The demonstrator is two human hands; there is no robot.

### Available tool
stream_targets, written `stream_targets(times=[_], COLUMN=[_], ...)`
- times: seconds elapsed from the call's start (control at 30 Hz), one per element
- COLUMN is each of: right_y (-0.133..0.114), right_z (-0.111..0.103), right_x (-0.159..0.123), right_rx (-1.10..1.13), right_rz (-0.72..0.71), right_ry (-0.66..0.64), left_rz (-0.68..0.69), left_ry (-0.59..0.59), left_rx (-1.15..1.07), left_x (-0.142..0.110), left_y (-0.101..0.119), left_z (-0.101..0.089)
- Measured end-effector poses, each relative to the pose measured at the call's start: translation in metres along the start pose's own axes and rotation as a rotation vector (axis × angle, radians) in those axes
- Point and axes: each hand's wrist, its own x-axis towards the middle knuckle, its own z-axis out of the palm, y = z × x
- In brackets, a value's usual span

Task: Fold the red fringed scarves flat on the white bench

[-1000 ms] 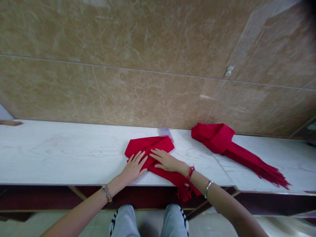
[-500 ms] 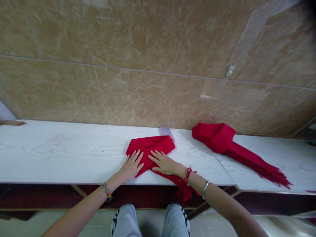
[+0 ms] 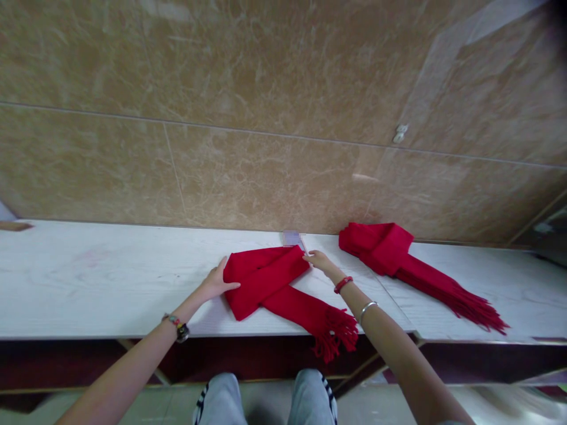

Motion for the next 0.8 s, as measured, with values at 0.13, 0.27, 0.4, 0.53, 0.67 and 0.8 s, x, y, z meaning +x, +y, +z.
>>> stream_targets(times=[0.13, 0.27, 0.4, 0.53, 0.67, 0.8], right_y=[-0.005, -0.009, -0.024, -0.034, -0.03, -0.031], right_z=[0.011, 0.008, 0.012, 0.031, 0.033, 0.023], right_x=[0.002, 0.001, -0.027, -0.091, -0.131, -0.133], right_rx=[-0.015, -0.077, -0.137, -0.264, -0.463, -0.543], right_rz=[-0.017, -0.036, -0.139, -0.633, -0.812, -0.802], right_ry=[0.009, 0.065, 0.146, -0.045, -0.322, -0.367], left_rz=[-0.026, 0.043, 0.037, 0.402, 0.628, 0.578], left_ry=[-0.016, -0.062, -0.02, 0.051, -0.227, -0.269], left_rx=[-0.128, 0.095, 0.486, 0.595, 0.636, 0.668], left_x=[0.009, 0.012, 0.004, -0.017, -0.033, -0.035], left_y=[-0.005, -0.006, 0.008, 0.025, 0.025, 0.02], left_z=[0.003, 0.008, 0.012, 0.012, 0.017, 0.026])
